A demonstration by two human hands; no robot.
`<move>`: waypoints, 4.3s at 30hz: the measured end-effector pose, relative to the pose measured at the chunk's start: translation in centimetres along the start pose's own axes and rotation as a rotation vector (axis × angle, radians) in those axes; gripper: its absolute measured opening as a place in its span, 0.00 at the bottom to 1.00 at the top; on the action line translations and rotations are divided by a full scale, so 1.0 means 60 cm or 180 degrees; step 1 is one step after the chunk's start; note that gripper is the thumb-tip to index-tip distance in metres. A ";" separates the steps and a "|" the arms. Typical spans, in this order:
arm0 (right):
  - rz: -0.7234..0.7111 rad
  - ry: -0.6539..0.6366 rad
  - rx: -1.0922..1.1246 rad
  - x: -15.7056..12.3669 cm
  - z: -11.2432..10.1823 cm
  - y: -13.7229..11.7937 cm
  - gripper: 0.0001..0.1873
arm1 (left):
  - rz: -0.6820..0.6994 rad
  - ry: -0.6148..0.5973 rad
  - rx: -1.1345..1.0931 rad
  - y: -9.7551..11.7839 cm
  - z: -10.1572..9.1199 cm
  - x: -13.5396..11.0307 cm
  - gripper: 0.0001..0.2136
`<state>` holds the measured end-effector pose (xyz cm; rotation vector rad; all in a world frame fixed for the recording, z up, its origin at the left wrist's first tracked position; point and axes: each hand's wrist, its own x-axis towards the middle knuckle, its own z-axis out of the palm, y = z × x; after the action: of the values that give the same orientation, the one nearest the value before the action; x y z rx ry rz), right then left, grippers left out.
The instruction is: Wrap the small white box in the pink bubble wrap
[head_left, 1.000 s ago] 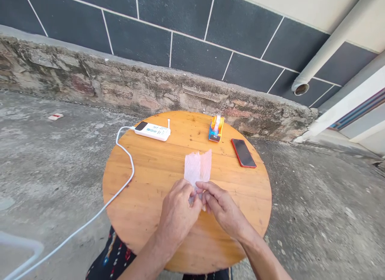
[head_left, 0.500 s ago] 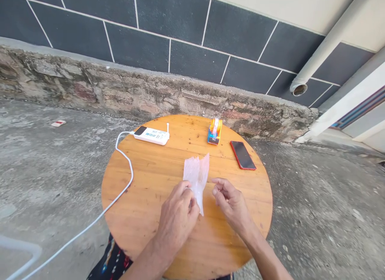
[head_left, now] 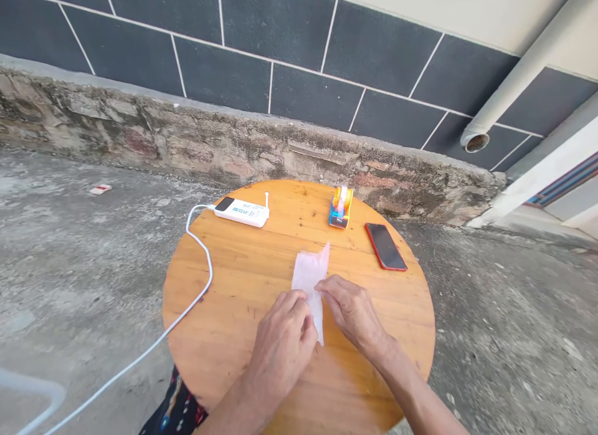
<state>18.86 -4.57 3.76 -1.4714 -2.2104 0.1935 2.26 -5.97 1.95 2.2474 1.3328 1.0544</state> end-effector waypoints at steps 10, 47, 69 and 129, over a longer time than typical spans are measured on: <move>-0.0072 -0.0810 -0.0373 0.042 -0.015 -0.023 0.13 | 0.0005 -0.0022 -0.0115 -0.002 -0.001 -0.003 0.09; 0.0010 -0.0513 0.1135 0.005 -0.018 -0.016 0.13 | 0.0263 -0.0075 -0.0337 -0.016 -0.001 0.000 0.09; 0.0005 -0.0216 0.0210 -0.062 0.012 -0.038 0.33 | -0.0354 -0.0483 -0.0989 -0.019 -0.018 0.020 0.08; 0.0281 -0.1009 0.0967 -0.020 -0.039 -0.040 0.23 | -0.1239 -0.1803 -0.2015 -0.046 -0.031 0.047 0.17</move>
<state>18.29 -6.97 6.32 -1.4445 -2.2282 0.8046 0.04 -2.29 2.78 1.5581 0.9527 0.5304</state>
